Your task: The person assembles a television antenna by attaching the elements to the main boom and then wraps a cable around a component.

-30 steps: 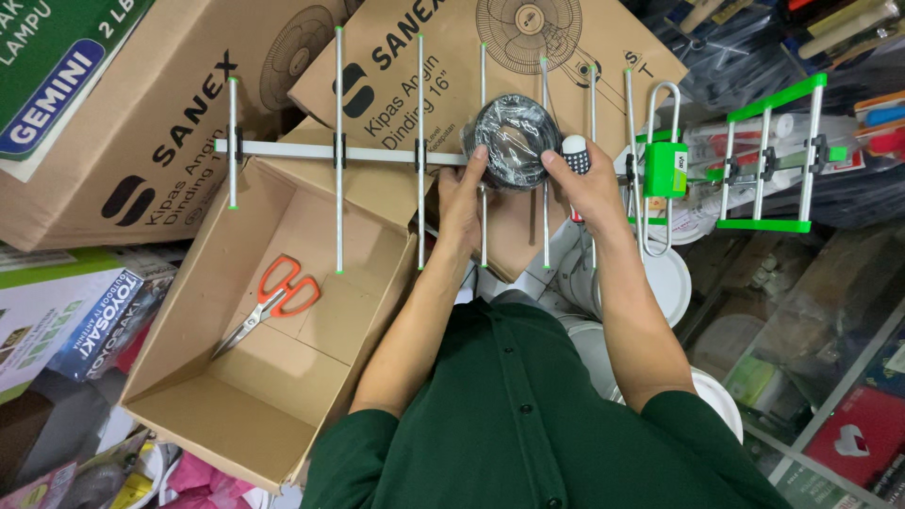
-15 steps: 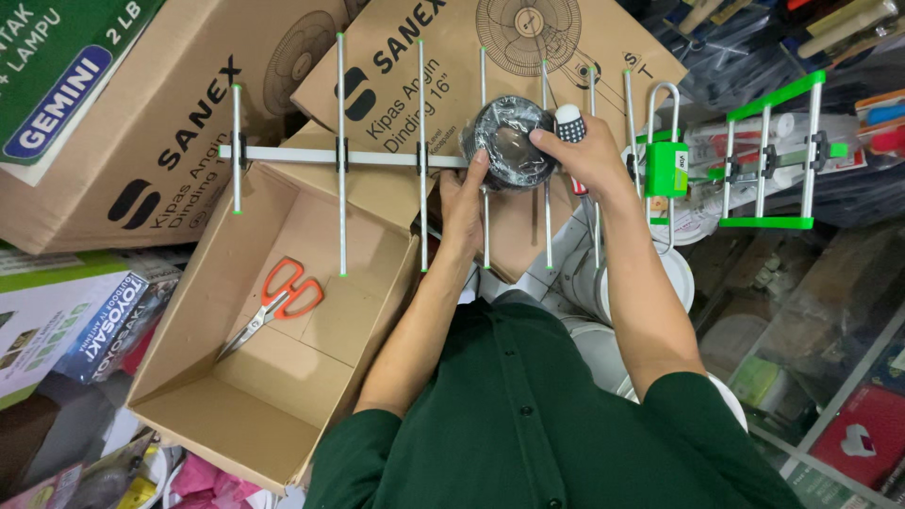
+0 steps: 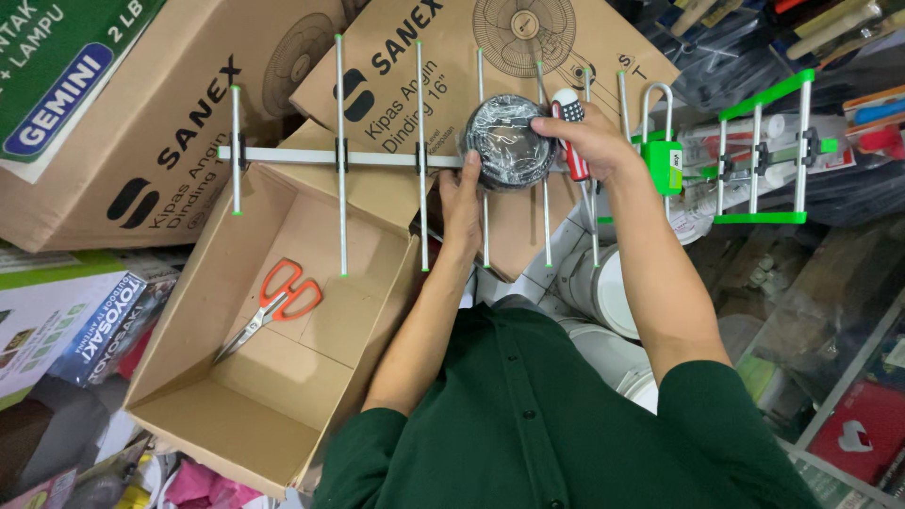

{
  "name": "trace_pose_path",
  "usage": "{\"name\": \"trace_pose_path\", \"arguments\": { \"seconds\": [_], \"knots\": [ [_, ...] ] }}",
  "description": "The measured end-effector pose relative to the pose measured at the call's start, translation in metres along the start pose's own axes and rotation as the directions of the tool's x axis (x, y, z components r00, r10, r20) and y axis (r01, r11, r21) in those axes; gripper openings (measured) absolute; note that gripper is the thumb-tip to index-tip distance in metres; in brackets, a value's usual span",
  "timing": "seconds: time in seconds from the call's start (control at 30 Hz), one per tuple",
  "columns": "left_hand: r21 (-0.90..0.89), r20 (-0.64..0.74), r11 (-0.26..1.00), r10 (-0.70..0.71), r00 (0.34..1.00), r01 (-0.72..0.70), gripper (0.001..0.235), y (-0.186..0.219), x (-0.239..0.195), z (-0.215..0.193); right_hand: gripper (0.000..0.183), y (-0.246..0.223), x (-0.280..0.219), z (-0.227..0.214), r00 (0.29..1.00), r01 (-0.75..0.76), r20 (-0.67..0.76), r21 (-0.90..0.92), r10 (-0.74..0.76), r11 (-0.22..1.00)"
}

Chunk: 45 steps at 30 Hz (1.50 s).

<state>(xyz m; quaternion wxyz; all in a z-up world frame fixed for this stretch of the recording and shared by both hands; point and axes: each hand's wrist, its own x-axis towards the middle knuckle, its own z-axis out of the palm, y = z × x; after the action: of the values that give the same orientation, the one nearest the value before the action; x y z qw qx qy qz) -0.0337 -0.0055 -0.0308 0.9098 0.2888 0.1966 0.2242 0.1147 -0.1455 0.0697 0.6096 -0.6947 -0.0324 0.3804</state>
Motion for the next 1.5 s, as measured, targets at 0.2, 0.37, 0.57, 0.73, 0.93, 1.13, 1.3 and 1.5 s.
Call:
{"name": "trace_pose_path", "arguments": {
  "seconds": [0.2,0.37,0.57,0.73,0.93,1.13,1.3,1.5],
  "knots": [
    [0.07,-0.009,0.997,0.016,1.0,-0.015,0.078,-0.011,0.001,-0.007,0.027,0.013,0.001,-0.011,0.997,0.074,0.017,-0.172,-0.072,0.982],
    [0.18,-0.004,0.984,0.021,1.0,-0.02,0.084,-0.009,-0.002,-0.006,0.026,0.016,-0.004,-0.002,0.998,0.066,-0.007,-0.051,-0.067,0.996],
    [0.218,-0.049,0.974,-0.044,0.998,0.053,0.088,0.002,-0.007,0.004,0.03,0.014,-0.013,0.007,0.996,0.08,-0.044,-0.018,-0.08,0.997],
    [0.162,-0.023,0.986,-0.018,1.0,0.022,0.085,0.003,-0.009,0.007,0.03,0.028,-0.01,0.004,0.989,0.136,-0.05,-0.026,-0.137,0.99],
    [0.167,-0.087,0.986,0.006,0.996,0.009,0.079,0.001,-0.008,0.006,0.03,0.04,-0.013,-0.002,0.97,0.21,-0.147,0.094,-0.195,0.973],
    [0.195,-0.058,0.98,0.041,0.997,-0.029,0.079,-0.001,-0.007,0.003,0.031,0.036,-0.005,-0.027,0.951,0.22,-0.253,0.149,-0.178,0.964],
    [0.218,-0.09,0.976,0.004,0.996,0.016,0.079,-0.003,-0.005,0.002,0.03,-0.008,0.026,-0.055,0.873,0.389,-0.335,0.038,-0.355,0.92],
    [0.141,-0.079,0.989,-0.025,0.997,0.036,0.084,-0.002,-0.006,0.003,0.029,-0.027,0.097,-0.056,0.746,0.502,-0.323,-0.301,-0.582,0.811]
  ]
}}
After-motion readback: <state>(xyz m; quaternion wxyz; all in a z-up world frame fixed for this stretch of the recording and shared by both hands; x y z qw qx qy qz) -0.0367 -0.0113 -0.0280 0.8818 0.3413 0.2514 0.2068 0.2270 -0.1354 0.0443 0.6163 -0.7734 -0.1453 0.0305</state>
